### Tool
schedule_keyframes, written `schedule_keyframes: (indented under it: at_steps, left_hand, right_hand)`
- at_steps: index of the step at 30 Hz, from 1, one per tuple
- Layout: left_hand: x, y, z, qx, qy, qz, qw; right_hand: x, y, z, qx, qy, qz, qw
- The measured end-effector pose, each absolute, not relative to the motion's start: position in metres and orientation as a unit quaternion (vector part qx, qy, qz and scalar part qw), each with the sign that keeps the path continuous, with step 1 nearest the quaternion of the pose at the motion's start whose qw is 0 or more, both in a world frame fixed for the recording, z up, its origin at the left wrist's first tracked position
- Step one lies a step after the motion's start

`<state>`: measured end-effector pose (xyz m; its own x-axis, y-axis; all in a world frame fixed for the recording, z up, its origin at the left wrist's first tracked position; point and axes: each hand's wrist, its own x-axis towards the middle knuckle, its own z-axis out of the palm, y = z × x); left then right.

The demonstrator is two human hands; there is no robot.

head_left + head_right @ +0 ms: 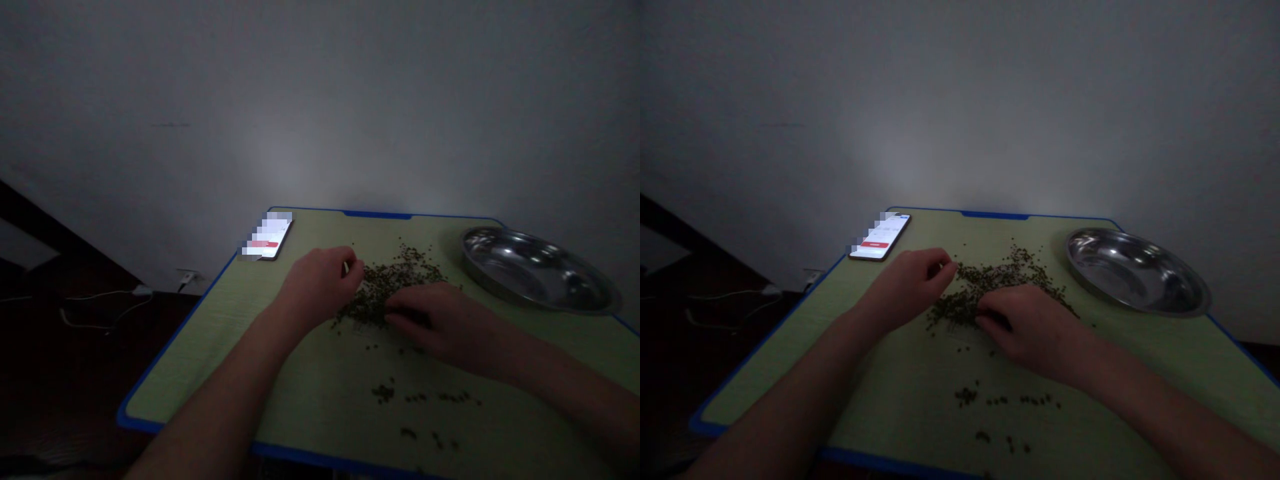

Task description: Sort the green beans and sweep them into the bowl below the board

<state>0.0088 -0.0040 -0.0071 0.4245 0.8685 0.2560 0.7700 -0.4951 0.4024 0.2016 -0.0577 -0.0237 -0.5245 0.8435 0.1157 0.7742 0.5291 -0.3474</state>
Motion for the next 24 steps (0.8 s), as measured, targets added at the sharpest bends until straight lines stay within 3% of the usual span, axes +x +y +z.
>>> schedule_keyframes:
  at_steps: [24]
  left_hand:
    - [0.006,-0.005,-0.007,0.841,0.479,0.241,0.078]
  right_hand:
    - [0.179,-0.052,-0.024,-0.499,-0.85,0.093,0.138]
